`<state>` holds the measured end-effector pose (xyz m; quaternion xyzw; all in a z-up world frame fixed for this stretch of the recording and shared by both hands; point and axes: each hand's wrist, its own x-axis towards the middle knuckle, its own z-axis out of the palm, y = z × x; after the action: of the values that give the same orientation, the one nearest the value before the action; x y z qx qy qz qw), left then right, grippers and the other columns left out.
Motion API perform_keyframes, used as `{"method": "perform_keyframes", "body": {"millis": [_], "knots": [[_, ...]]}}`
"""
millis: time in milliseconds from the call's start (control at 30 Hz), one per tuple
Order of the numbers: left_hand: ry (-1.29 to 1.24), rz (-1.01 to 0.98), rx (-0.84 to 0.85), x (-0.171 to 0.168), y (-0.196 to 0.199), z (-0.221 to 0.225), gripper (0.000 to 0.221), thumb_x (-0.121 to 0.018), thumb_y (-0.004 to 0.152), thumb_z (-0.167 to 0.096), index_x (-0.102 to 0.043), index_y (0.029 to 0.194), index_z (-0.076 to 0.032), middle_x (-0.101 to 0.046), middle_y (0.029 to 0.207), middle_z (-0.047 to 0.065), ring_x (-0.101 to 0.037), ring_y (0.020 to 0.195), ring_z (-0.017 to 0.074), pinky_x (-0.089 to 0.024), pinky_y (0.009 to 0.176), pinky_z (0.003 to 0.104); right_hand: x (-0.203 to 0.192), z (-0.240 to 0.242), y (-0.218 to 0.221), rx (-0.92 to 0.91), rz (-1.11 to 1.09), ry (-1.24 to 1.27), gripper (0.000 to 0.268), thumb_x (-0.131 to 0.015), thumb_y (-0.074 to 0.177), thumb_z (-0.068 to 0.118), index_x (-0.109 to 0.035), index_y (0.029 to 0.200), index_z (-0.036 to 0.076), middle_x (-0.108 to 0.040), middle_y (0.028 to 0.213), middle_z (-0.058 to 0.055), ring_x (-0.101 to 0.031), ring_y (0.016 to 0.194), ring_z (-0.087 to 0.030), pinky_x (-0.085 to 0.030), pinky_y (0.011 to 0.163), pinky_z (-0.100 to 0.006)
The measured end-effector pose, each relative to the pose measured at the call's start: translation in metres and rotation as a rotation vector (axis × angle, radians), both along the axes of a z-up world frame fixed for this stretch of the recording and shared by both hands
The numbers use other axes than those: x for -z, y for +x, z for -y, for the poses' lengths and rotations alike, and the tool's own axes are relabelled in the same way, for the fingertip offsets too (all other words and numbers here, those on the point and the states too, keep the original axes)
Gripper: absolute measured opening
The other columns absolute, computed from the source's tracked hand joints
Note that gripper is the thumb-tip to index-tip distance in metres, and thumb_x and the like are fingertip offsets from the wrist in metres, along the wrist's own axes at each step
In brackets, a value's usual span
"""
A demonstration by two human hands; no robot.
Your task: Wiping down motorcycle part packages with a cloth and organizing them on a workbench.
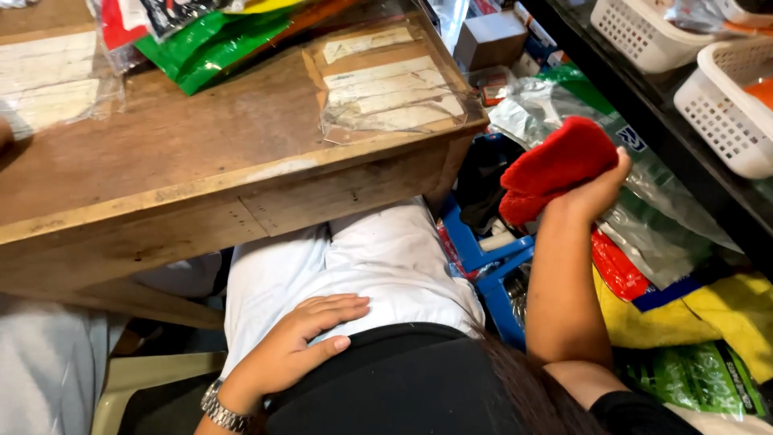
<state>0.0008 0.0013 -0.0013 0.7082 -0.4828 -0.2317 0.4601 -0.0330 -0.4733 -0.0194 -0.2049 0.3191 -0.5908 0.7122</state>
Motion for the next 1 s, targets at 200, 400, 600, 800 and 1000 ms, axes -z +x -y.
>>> {"method": "perform_keyframes", "body": {"millis": [200,400,600,800,1000], "knots": [[0.019,0.004,-0.017,0.000,-0.001,-0.002,0.042,-0.061,0.094,-0.030,-0.071,0.130,-0.012,-0.069,0.142,0.001,-0.058,0.137,0.0213,-0.040,0.111,0.038,-0.009,-0.020,0.001,-0.116,0.108,-0.122,0.038,-0.054,0.092,0.036,-0.072,0.111,0.009,-0.078,0.107,-0.007,-0.075,0.089,-0.019,-0.061,0.079,-0.032],[-0.046,0.024,-0.001,0.001,0.000,-0.003,0.041,-0.063,0.093,-0.028,-0.071,0.128,-0.010,-0.068,0.141,0.005,-0.059,0.134,0.0250,-0.043,0.110,0.038,0.000,0.007,-0.003,-0.120,0.301,-0.180,0.048,-0.043,0.096,0.035,-0.071,0.120,0.004,-0.077,0.119,-0.015,-0.072,0.094,-0.026,-0.056,0.085,-0.038],[0.021,-0.107,0.067,-0.018,0.005,-0.006,0.039,-0.065,0.094,-0.027,-0.070,0.127,-0.008,-0.070,0.137,0.006,-0.066,0.120,0.0198,-0.051,0.100,0.032,0.030,-0.019,-0.024,0.114,0.064,-0.294,0.061,-0.050,0.095,0.020,-0.037,0.155,0.022,-0.035,0.166,-0.018,-0.067,0.135,-0.038,-0.067,0.103,-0.047],[-0.121,0.360,-0.036,-0.082,0.080,0.007,0.026,-0.064,0.095,-0.023,-0.075,0.116,-0.012,-0.078,0.117,0.003,-0.075,0.087,0.0129,-0.061,0.075,0.025,-0.024,-0.111,0.004,-0.011,0.076,-0.890,0.023,-0.038,0.102,0.011,-0.048,0.123,0.009,-0.056,0.122,-0.010,-0.055,0.106,-0.020,-0.049,0.100,-0.031],[-0.324,0.778,-0.560,-0.115,0.206,0.045,0.019,-0.060,0.099,-0.009,-0.070,0.115,-0.007,-0.069,0.125,0.015,-0.061,0.118,0.0311,-0.047,0.103,0.048,-0.087,-0.124,0.039,0.369,-0.227,-1.606,0.017,-0.041,0.103,0.015,-0.050,0.116,0.009,-0.047,0.127,-0.009,-0.044,0.119,-0.028,-0.039,0.107,-0.045]]}}
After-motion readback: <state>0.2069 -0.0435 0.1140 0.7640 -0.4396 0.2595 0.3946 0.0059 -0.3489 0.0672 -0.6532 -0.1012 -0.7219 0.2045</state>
